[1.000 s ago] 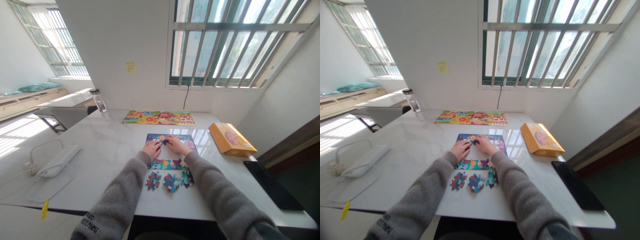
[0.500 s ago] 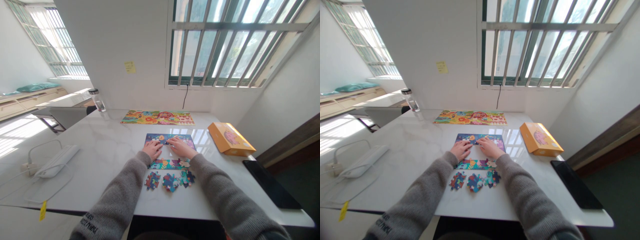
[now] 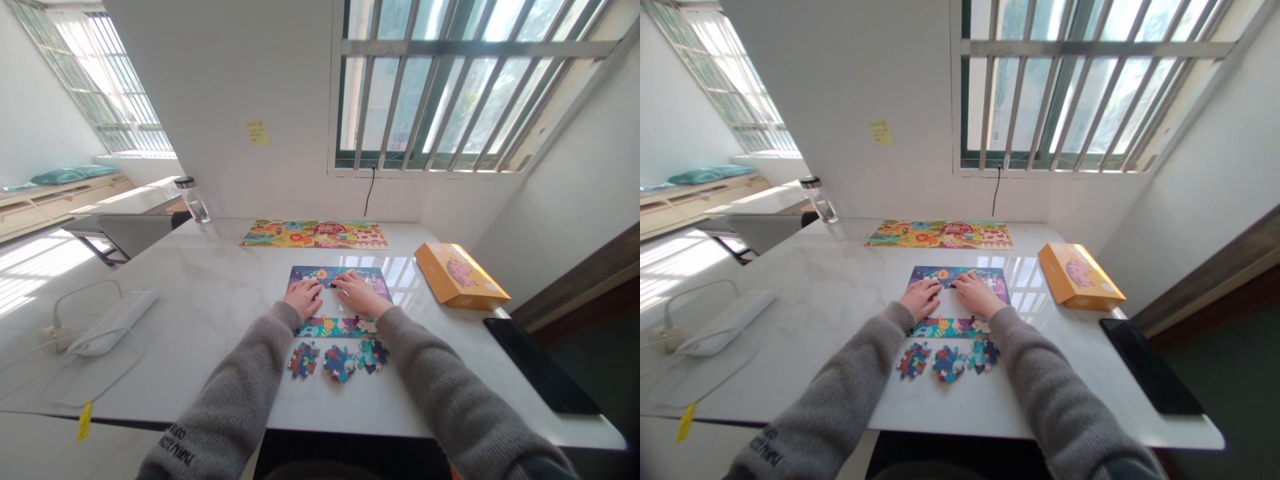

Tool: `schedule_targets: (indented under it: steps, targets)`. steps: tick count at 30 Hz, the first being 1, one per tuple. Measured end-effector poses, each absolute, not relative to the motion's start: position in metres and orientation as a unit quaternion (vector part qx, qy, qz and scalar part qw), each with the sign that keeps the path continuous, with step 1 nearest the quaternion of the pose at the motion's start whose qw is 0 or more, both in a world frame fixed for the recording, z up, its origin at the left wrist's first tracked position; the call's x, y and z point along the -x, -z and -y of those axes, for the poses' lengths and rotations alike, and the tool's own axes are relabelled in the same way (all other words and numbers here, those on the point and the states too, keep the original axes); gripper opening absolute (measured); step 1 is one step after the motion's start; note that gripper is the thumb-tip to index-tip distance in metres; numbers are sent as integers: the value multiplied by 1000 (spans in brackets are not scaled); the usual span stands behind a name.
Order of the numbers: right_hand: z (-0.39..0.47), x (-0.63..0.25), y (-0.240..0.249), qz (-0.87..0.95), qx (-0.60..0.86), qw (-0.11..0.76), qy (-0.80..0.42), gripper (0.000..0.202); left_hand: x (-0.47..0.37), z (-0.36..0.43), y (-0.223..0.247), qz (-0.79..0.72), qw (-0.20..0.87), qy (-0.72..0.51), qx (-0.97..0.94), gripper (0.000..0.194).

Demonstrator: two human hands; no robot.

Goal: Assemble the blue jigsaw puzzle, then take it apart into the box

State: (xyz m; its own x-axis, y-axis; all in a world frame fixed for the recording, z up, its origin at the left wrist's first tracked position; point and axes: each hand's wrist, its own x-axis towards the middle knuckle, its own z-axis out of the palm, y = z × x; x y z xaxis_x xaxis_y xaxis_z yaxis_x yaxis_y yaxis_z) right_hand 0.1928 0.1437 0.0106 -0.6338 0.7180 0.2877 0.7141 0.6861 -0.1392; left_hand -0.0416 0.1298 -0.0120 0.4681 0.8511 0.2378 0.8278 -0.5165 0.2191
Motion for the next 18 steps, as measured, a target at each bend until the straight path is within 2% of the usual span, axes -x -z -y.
schedule_targets:
  steps: [10,14,18]
  targets:
    - [-137,-195,-23,910,385,149,-39,39,44,-131,10,-473,50,-153,-866,45]
    - [-102,-196,-48,919,372,121,-46,33,45,-131,8,-469,68,-158,-867,44]
    - [-52,-195,-72,943,301,80,-114,26,45,-131,7,-466,77,-162,-866,45]
